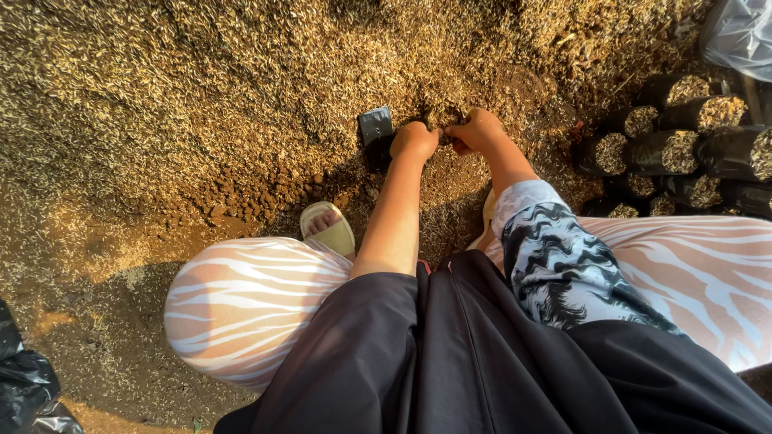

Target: The person scoops a granular material from a large pile on the ground into small black plastic bags using both hands. The person repeatedly fills and places the bags aside.

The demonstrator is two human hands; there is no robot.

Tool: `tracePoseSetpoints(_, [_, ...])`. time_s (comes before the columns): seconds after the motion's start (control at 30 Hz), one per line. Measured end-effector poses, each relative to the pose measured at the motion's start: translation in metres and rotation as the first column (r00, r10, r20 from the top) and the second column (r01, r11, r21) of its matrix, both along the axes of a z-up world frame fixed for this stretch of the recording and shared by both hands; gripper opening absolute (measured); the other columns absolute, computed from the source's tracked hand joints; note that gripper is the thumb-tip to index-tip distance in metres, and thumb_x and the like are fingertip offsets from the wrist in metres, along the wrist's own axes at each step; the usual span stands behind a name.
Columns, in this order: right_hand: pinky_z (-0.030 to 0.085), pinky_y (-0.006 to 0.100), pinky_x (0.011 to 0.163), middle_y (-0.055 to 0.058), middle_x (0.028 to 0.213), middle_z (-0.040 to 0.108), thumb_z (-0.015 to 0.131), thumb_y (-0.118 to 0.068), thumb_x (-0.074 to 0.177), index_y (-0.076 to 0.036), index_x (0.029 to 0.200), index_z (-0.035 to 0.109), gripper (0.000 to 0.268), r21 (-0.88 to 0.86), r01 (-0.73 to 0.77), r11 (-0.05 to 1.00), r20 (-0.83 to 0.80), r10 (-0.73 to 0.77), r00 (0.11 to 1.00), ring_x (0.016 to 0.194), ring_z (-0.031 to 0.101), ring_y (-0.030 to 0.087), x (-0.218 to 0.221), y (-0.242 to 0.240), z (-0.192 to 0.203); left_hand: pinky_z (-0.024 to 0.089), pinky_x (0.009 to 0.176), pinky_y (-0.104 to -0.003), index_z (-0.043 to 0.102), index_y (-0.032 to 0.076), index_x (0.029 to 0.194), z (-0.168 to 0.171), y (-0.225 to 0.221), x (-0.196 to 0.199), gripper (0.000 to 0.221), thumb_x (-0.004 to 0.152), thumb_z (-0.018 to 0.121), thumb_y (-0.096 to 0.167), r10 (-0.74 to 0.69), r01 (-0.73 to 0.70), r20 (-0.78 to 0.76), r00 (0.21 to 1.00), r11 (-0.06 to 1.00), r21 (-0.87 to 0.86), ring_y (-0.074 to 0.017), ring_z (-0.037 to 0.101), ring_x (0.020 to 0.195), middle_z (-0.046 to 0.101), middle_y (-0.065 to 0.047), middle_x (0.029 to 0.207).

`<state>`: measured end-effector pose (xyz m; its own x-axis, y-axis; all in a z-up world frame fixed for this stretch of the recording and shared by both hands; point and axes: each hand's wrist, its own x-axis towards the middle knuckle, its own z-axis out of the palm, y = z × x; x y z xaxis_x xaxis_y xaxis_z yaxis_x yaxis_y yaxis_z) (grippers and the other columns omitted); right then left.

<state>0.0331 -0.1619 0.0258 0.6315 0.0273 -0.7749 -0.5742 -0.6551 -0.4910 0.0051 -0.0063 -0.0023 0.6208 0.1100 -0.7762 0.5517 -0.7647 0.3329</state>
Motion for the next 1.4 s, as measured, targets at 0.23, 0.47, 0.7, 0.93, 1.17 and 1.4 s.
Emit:
tracePoseSetpoints(0.23, [0.063,0.035,0.061,0.016,0.085,0.075,0.077,-0.024,0.091,0.004,0.106,0.063,0.034,-0.064,-0.113,0.992,0.043,0.115,0.992,0.068,0.074,0.02,0.007,0.002,0.007,0.057,0.065,-0.038,0.073,0.008,0.098,0.013,-0.001,-0.002,0.052,0.099,0.054,0.057,-0.017,0.017,-0.031,0.999,1.0,0.014,-0.0194,0.071,0.078,0.072,-0.005,0.089])
tracePoseSetpoints(0.47, [0.06,0.034,0.086,0.012,0.114,0.074,0.073,-0.041,0.094,-0.006,0.128,0.067,0.049,-0.214,-0.128,0.969,0.135,0.159,0.978,0.099,0.072,0.023,0.054,-0.006,0.015,0.055,0.078,-0.041,0.065,0.011,0.11,0.022,0.019,-0.003,0.049,0.101,0.052,0.057,0.042,-0.039,0.021,0.999,0.991,-0.127,-0.0204,0.069,0.086,0.07,-0.006,0.093])
tracePoseSetpoints(0.7, [0.053,0.043,0.094,0.019,0.134,0.053,0.088,-0.043,0.079,-0.012,0.142,0.047,0.082,-0.359,-0.26,0.897,0.26,0.363,0.895,0.115,0.061,0.035,0.066,0.052,0.009,0.056,0.083,-0.043,0.069,0.013,0.115,0.013,0.015,-0.003,0.039,0.097,0.058,0.047,0.016,-0.006,0.125,0.992,0.996,-0.084,-0.0253,0.07,0.095,0.072,-0.008,0.106])
tracePoseSetpoints(0.93, [0.056,0.046,0.096,0.017,0.135,0.058,0.081,-0.013,0.08,-0.015,0.135,0.063,0.058,-0.435,-0.28,0.856,0.327,0.44,0.836,0.113,0.065,0.038,0.072,0.073,-0.04,0.057,0.087,-0.042,0.067,0.017,0.123,0.016,0.022,0.0,0.043,0.095,0.058,0.049,0.006,-0.006,-0.001,1.0,0.998,-0.066,-0.026,0.073,0.098,0.075,-0.009,0.109])
tracePoseSetpoints(1.17, [0.061,0.038,0.083,0.012,0.105,0.074,0.079,-0.012,0.083,-0.01,0.117,0.073,0.035,-0.163,-0.256,0.953,0.46,0.303,0.835,0.091,0.073,0.024,0.084,0.031,-0.047,0.056,0.083,-0.042,0.069,0.014,0.116,0.021,0.018,-0.005,0.047,0.096,0.056,0.055,0.001,0.003,0.052,0.999,0.997,-0.08,-0.0234,0.07,0.098,0.074,-0.007,0.109])
tracePoseSetpoints(1.4, [0.061,0.037,0.079,0.011,0.104,0.075,0.08,-0.022,0.087,-0.01,0.112,0.074,0.028,-0.172,-0.424,0.889,0.204,0.454,0.868,0.087,0.071,0.022,0.066,0.021,0.037,0.058,0.077,-0.04,0.061,0.012,0.127,0.015,0.014,-0.002,0.038,0.102,0.05,0.039,-0.014,0.012,-0.015,1.0,0.994,-0.108,-0.0191,0.072,0.086,0.071,-0.007,0.101])
